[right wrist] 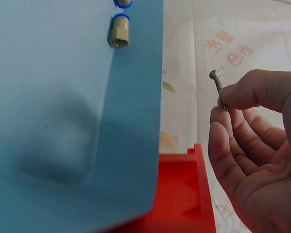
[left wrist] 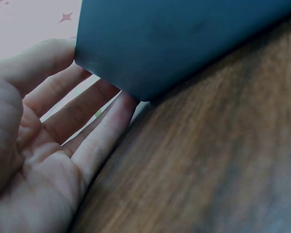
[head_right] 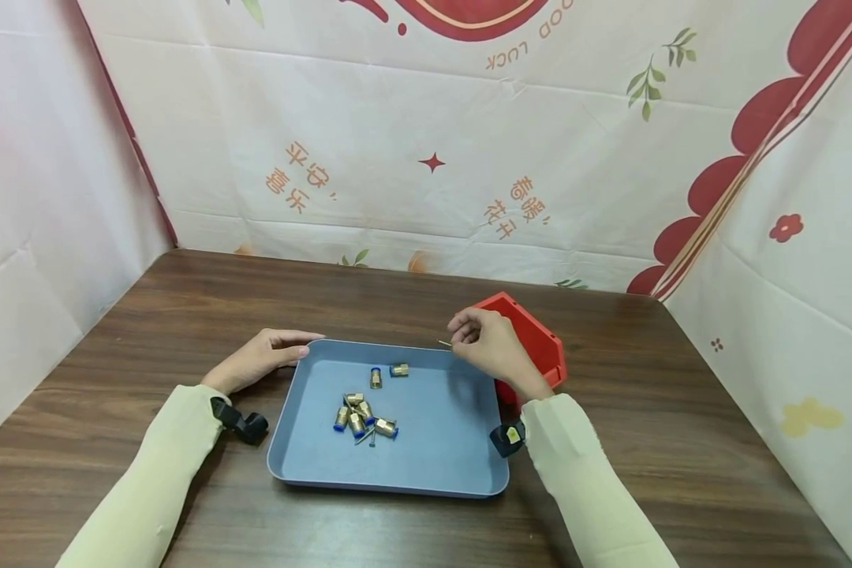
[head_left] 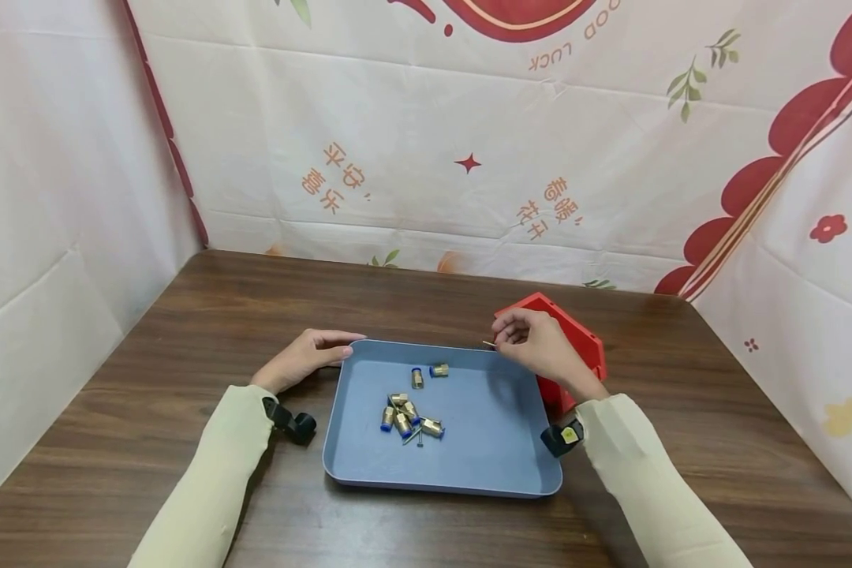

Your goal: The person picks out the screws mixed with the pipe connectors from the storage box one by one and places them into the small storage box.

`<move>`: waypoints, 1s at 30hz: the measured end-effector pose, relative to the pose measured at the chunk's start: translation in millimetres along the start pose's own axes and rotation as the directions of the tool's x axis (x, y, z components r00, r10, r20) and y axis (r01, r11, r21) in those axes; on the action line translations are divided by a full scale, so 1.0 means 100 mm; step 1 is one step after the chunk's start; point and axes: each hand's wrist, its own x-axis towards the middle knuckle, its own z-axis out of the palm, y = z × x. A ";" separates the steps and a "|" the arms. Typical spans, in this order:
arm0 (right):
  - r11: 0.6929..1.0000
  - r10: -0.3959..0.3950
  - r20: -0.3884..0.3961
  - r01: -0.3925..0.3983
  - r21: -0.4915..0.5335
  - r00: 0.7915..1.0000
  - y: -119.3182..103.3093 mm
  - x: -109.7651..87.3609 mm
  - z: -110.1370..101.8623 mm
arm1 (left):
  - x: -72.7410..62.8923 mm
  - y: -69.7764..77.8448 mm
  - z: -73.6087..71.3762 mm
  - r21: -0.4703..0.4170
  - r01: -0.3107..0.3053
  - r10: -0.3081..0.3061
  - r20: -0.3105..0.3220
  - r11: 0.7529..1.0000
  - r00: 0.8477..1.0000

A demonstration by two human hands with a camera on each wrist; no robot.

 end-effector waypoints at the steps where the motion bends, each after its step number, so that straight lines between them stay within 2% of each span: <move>1: 1.000 0.006 -0.005 -0.006 0.000 1.000 0.01 -0.01 -0.02 | 0.00 0.00 0.00 0.002 0.000 0.000 -0.001 1.000 1.000; 17: 0.997 0.062 -0.077 -0.066 -0.046 0.995 0.17 -0.11 -0.27 | -0.01 -0.01 -0.01 0.011 -0.010 0.010 0.002 1.000 1.000; 30: 0.995 0.093 -0.135 -0.098 -0.035 0.987 0.32 -0.23 -0.43 | 0.00 0.00 0.00 -0.050 -0.013 0.014 0.016 0.999 1.000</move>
